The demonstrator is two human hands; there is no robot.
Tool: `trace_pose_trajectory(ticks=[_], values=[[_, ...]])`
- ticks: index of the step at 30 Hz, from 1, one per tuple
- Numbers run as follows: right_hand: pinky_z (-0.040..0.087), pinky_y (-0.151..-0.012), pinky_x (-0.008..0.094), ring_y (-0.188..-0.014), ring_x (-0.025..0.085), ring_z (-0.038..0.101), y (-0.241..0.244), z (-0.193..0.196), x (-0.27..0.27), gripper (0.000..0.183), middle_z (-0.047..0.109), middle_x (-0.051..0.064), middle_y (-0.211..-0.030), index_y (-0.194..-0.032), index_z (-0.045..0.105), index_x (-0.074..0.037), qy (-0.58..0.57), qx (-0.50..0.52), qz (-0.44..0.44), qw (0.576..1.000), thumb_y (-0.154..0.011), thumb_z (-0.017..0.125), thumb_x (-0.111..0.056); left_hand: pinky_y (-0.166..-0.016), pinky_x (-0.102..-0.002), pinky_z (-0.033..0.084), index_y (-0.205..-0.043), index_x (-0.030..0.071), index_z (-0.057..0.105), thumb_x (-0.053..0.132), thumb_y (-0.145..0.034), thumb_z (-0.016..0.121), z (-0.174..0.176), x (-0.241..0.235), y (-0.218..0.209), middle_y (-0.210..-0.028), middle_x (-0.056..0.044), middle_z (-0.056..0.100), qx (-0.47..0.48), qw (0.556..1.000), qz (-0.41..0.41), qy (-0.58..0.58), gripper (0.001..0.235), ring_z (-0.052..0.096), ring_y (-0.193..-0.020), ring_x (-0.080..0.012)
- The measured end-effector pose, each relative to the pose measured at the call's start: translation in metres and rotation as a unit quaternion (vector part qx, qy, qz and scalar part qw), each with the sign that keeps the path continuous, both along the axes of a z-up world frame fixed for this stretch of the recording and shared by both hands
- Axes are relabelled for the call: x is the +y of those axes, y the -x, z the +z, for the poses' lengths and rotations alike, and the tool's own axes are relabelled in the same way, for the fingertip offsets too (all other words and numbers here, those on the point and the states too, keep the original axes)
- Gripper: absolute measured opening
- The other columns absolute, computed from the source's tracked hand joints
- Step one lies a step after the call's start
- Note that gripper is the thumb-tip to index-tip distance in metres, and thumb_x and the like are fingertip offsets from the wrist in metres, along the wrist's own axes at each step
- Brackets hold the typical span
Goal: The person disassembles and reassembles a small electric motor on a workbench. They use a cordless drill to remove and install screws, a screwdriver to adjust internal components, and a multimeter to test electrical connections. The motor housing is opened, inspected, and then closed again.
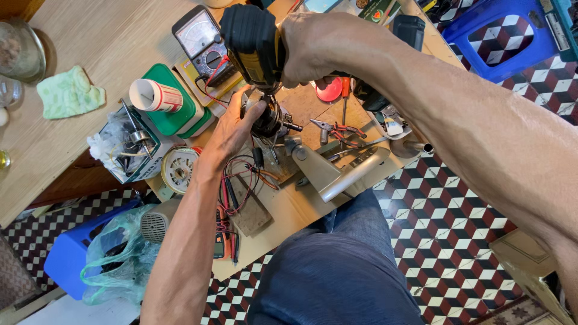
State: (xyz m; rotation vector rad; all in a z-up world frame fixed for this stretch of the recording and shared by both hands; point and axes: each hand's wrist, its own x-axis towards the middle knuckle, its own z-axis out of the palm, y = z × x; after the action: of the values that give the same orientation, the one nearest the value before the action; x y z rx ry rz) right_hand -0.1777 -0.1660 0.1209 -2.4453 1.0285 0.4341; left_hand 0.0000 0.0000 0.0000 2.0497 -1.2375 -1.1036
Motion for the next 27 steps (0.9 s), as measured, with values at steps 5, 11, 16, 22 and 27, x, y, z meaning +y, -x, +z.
trace_pose_trajectory(ticks=[5, 11, 16, 22, 27], values=[[0.058, -0.068, 0.045, -0.076, 0.031, 0.074, -0.002, 0.004, 0.007, 0.031, 0.077, 0.017, -0.084, -0.1, 0.074, -0.004, 0.005, 0.002, 0.001, 1.0, -0.08, 0.075, -0.028, -0.115, -0.04, 0.037, -0.156, 0.011, 0.035, 0.071, -0.091, 0.05, -0.002, 0.002, -0.004, -0.147, -0.02, 0.057, -0.012, 1.0, -0.014, 0.001, 0.089, 0.052, -0.139, -0.03], [0.059, -0.067, 0.043, -0.076, 0.03, 0.074, 0.0, 0.005, 0.011, 0.031, 0.076, 0.016, -0.086, -0.1, 0.075, -0.003, -0.007, -0.019, -0.023, 1.0, -0.078, 0.077, -0.025, -0.115, -0.04, 0.037, -0.158, 0.01, 0.033, 0.072, -0.092, 0.049, -0.01, 0.003, -0.01, -0.149, -0.022, 0.053, -0.03, 0.999, -0.039, 0.019, 0.091, 0.051, -0.139, -0.0322], [0.06, -0.066, 0.041, -0.075, 0.026, 0.077, 0.004, 0.003, 0.014, 0.028, 0.076, 0.015, -0.085, -0.101, 0.077, -0.006, -0.039, -0.036, -0.053, 0.997, -0.078, 0.076, -0.022, -0.116, -0.04, 0.036, -0.158, 0.01, 0.033, 0.074, -0.093, 0.049, -0.017, 0.003, -0.014, -0.153, -0.021, 0.049, -0.026, 0.997, -0.062, 0.048, 0.092, 0.048, -0.143, -0.0325], [0.058, -0.067, 0.041, -0.077, 0.03, 0.074, 0.003, -0.003, 0.012, 0.043, 0.075, 0.019, -0.09, -0.11, 0.073, -0.006, 0.005, -0.005, -0.055, 0.998, -0.077, 0.083, -0.031, -0.116, -0.039, 0.036, -0.157, 0.011, 0.034, 0.075, -0.089, 0.049, -0.017, 0.002, -0.013, -0.154, -0.018, 0.049, -0.016, 0.998, -0.046, 0.03, 0.095, 0.047, -0.143, -0.0298], [0.059, -0.067, 0.041, -0.078, 0.028, 0.074, 0.001, -0.003, 0.01, 0.045, 0.075, 0.017, -0.09, -0.112, 0.074, -0.008, 0.004, -0.012, -0.052, 0.999, -0.075, 0.084, -0.031, -0.117, -0.04, 0.034, -0.157, 0.01, 0.035, 0.076, -0.09, 0.049, -0.012, 0.002, -0.01, -0.155, -0.019, 0.048, -0.008, 0.998, -0.047, 0.051, 0.095, 0.046, -0.145, -0.0301]])
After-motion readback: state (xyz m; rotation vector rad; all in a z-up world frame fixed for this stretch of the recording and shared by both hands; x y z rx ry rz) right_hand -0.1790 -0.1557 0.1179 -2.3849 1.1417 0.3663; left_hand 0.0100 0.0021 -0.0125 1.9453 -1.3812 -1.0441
